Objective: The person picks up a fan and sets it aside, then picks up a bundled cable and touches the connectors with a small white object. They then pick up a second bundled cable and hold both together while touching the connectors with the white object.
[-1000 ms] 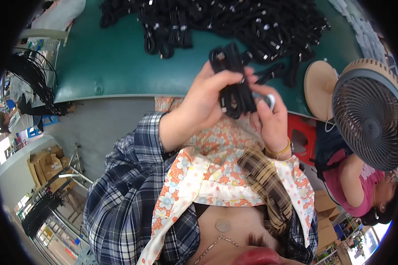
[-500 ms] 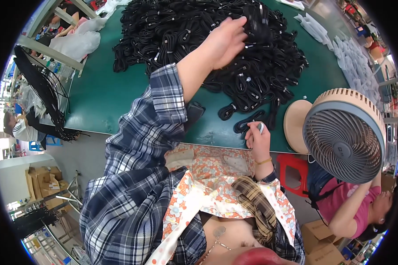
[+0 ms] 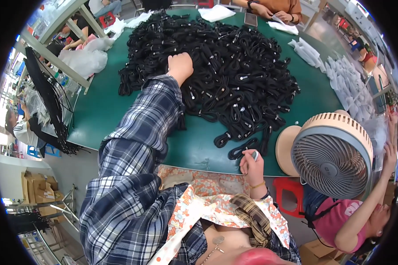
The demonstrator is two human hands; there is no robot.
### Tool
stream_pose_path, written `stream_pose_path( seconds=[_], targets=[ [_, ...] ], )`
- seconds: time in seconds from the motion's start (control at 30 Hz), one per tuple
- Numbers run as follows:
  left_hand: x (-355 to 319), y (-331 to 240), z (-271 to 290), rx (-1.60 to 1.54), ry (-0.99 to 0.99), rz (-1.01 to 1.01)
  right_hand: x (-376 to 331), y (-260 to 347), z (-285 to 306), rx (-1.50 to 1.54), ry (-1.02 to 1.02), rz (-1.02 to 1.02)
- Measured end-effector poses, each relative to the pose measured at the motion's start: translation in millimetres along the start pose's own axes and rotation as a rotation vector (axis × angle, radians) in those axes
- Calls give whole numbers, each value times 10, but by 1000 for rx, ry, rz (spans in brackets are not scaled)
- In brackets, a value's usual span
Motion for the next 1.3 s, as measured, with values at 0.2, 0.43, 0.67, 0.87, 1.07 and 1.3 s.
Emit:
stream_pose_path(
  seconds=[0.2, 0.43, 0.67, 0.87, 1.07, 1.3],
  targets=[
    [-23, 55, 374, -142, -73, -49, -37, 48, -38, 30, 37, 42],
    [-994, -314, 655, -1684, 113, -282, -29, 38, 17, -20, 19, 45],
    [-2381, -1144, 260, -2458, 590, -231, -246, 240, -759, -123, 149, 0],
    [-2687, -1175, 118, -2563, 480, -125, -360, 314, -1055, -427, 227, 137],
    [-2809, -1178, 191, -2515, 587, -247, -405, 350, -1151, -328, 195, 171],
    [-2854, -1220, 277, -2283, 527, -475, -470, 443, -1253, -626, 252, 304]
  ],
)
Point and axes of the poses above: each hand's wrist, its own x-axis towards the middle knuckle, its own z-axis out of the back of the hand, y = z × x, the point moved 9 cm from there along x, towards the middle knuckle, and after that the axes turned 11 degrees about y, right-handed, at the moved point
